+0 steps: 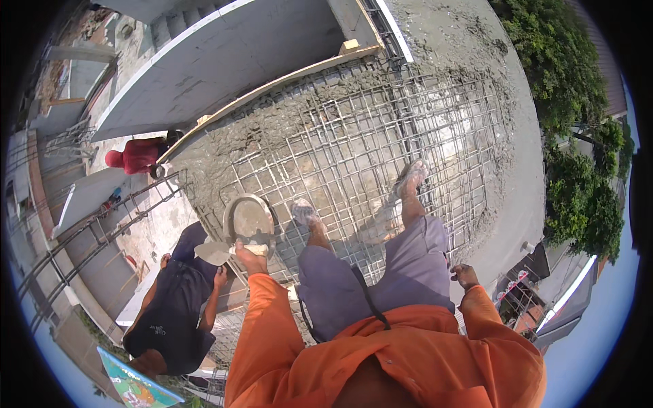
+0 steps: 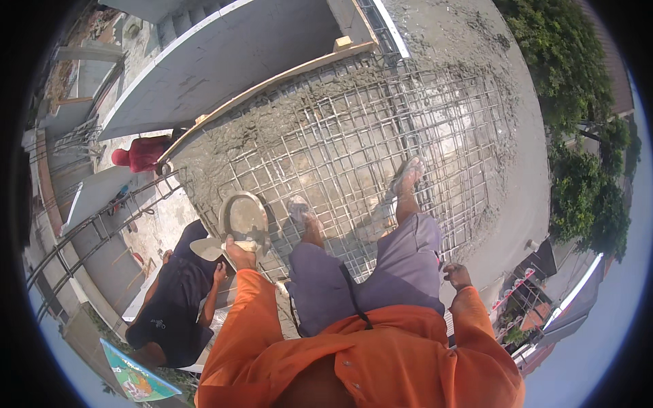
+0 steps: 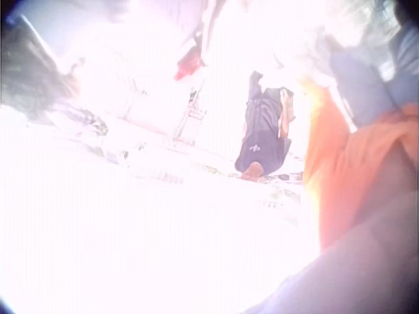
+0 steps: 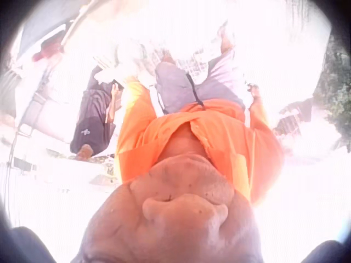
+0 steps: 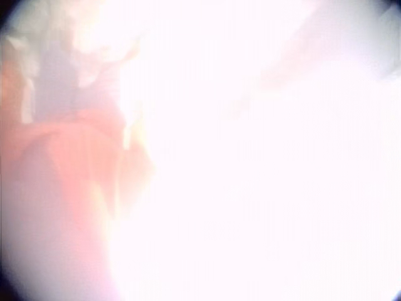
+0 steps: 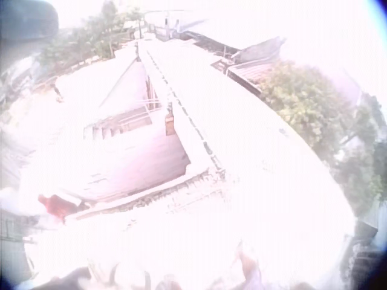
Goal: The person spreads wet cement onto a rebar grid with a trowel, emptying a bucket of concrete onto the surface and smoothing it out to level the slab.
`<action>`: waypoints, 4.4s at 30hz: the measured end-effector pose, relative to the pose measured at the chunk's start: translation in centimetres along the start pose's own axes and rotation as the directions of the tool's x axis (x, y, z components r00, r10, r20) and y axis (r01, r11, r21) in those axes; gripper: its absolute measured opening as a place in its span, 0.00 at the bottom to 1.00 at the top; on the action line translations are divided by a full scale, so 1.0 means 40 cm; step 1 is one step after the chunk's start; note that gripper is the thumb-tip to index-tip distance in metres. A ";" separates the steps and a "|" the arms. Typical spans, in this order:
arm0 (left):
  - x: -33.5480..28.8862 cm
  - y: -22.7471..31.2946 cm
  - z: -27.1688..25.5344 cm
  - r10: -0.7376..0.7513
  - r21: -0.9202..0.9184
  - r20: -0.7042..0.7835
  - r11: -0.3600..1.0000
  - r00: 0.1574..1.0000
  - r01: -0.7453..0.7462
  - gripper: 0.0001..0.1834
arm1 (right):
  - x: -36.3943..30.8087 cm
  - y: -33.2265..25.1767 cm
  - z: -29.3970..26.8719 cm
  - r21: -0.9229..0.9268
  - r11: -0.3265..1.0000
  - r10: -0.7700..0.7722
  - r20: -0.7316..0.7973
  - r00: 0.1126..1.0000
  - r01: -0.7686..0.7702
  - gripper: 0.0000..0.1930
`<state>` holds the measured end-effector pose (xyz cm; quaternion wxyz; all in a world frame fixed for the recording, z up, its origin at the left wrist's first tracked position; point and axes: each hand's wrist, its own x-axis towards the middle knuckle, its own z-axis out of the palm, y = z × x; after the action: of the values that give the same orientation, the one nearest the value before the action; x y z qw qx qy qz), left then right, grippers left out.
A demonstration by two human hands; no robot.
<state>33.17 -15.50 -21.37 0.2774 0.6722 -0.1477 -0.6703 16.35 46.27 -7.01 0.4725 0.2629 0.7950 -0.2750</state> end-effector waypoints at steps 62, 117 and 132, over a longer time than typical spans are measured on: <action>-0.293 -1.082 1.801 0.228 0.511 0.645 0.581 0.729 -0.634 0.17 | 1.308 -1.180 -0.727 0.438 0.687 -0.517 -0.266 0.814 0.580 0.41; -0.957 -1.008 1.465 0.504 0.733 0.459 0.250 0.732 -0.632 0.18 | 0.921 -0.104 -1.668 -0.232 0.911 -0.268 0.292 0.918 0.340 0.07; -0.520 0.092 1.343 0.891 0.535 -0.160 0.439 0.424 -0.721 0.20 | 0.522 -0.460 -1.275 -0.204 0.977 -0.040 0.090 0.995 0.058 0.10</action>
<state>-20.21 -15.96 0.60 0.4564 0.6782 -0.5238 -0.2396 -35.74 71.46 -1.73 0.5238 0.1806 0.8046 -0.2136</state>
